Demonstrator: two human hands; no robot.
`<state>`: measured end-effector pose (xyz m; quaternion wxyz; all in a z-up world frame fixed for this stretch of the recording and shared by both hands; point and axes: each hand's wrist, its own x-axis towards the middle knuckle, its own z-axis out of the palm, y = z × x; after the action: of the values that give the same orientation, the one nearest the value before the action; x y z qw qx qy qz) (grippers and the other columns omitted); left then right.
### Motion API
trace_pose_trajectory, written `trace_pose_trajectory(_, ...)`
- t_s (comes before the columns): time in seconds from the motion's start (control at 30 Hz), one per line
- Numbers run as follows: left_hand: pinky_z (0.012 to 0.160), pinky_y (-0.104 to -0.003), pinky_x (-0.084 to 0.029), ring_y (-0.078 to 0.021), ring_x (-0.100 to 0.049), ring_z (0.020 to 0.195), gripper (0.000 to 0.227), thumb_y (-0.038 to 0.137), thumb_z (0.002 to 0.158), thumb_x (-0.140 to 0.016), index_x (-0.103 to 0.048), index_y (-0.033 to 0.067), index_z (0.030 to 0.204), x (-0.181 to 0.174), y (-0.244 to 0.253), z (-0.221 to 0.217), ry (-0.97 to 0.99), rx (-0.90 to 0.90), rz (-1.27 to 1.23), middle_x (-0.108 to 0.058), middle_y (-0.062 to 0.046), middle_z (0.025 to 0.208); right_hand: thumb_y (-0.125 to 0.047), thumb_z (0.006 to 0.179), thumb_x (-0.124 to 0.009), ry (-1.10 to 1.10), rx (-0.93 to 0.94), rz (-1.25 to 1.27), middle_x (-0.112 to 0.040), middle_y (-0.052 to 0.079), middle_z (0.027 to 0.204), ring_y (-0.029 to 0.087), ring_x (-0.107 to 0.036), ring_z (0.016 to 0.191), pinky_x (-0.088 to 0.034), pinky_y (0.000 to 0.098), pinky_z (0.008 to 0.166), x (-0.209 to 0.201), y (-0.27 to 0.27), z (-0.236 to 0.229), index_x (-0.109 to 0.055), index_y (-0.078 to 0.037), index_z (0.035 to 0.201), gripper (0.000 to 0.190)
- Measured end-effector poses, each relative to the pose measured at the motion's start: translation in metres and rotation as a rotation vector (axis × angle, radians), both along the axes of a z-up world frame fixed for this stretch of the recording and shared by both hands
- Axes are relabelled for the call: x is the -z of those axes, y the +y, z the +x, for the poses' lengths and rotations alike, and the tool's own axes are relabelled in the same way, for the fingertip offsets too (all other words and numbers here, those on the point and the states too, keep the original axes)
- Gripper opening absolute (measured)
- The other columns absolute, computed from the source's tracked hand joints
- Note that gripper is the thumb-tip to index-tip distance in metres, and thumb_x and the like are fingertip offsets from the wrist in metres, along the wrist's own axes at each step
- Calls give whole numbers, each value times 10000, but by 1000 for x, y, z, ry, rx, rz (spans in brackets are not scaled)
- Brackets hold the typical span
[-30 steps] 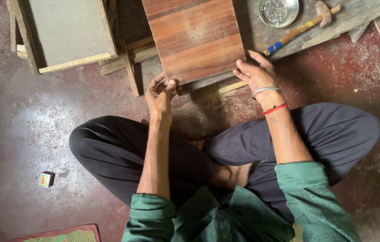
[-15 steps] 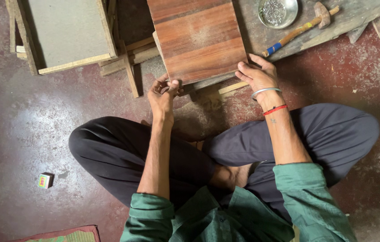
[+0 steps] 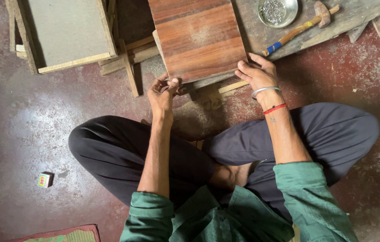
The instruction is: The person sits on the floor and assembles wooden frames by hammering nails into the corners. They handle multiple frames, flipping them over to work on different sides and using a hammer to secure the joints.
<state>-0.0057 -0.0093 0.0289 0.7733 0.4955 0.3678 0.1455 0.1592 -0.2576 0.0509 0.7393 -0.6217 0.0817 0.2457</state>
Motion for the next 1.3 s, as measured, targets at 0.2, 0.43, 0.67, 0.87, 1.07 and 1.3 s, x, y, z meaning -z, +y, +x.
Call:
trace_pose_trajectory(0.2,723,-352,-630,-167,-714,756,390,31,896,-744,-664,-6,1276,2,1,1,7,2,-19,-753,-106,904,-5,909,-761,-1,-2,-7,-695,61,1008,146,-717,915,-658,316,873,-1,0,0,-557,78,1394,533)
trace_pose_trajectory(0.43,816,-389,-651,-154,-720,772,367,46,893,-747,-686,36,1255,6,1,2,39,4,-5,-761,-86,912,-8,918,-760,-10,-8,-2,-691,54,1003,146,-716,921,-658,316,880,-1,1,0,-578,95,1378,506)
trace_pose_trajectory(0.67,810,-403,-628,-163,-706,791,352,86,895,-760,-703,26,1238,3,0,1,13,4,14,-774,-100,947,-21,920,-758,-6,-13,-12,-700,60,1011,147,-720,923,-655,305,878,-3,1,-2,-560,74,1391,519)
trace_pose_trajectory(0.87,782,-391,-631,-162,-705,777,356,122,913,-751,-698,19,1249,-1,-2,-2,-13,20,44,-776,-109,948,-29,925,-759,-12,-16,-8,-689,60,1022,145,-716,932,-656,306,884,-6,1,-3,-553,83,1402,532)
trace_pose_trajectory(1.07,770,-377,-641,-176,-720,780,353,96,920,-729,-683,23,1262,-1,1,-1,-33,18,11,-777,-109,956,-28,923,-758,-9,-15,-2,-692,61,1032,144,-715,951,-652,311,903,-7,5,-4,-553,75,1407,536)
trace_pose_trajectory(1.3,771,-343,-605,-193,-707,851,347,6,912,-682,-675,43,1257,-10,-2,-9,16,-45,-178,-744,-101,990,-22,894,-769,65,64,109,-712,43,1062,150,-713,988,-626,328,884,-3,5,-6,-627,16,1285,418)
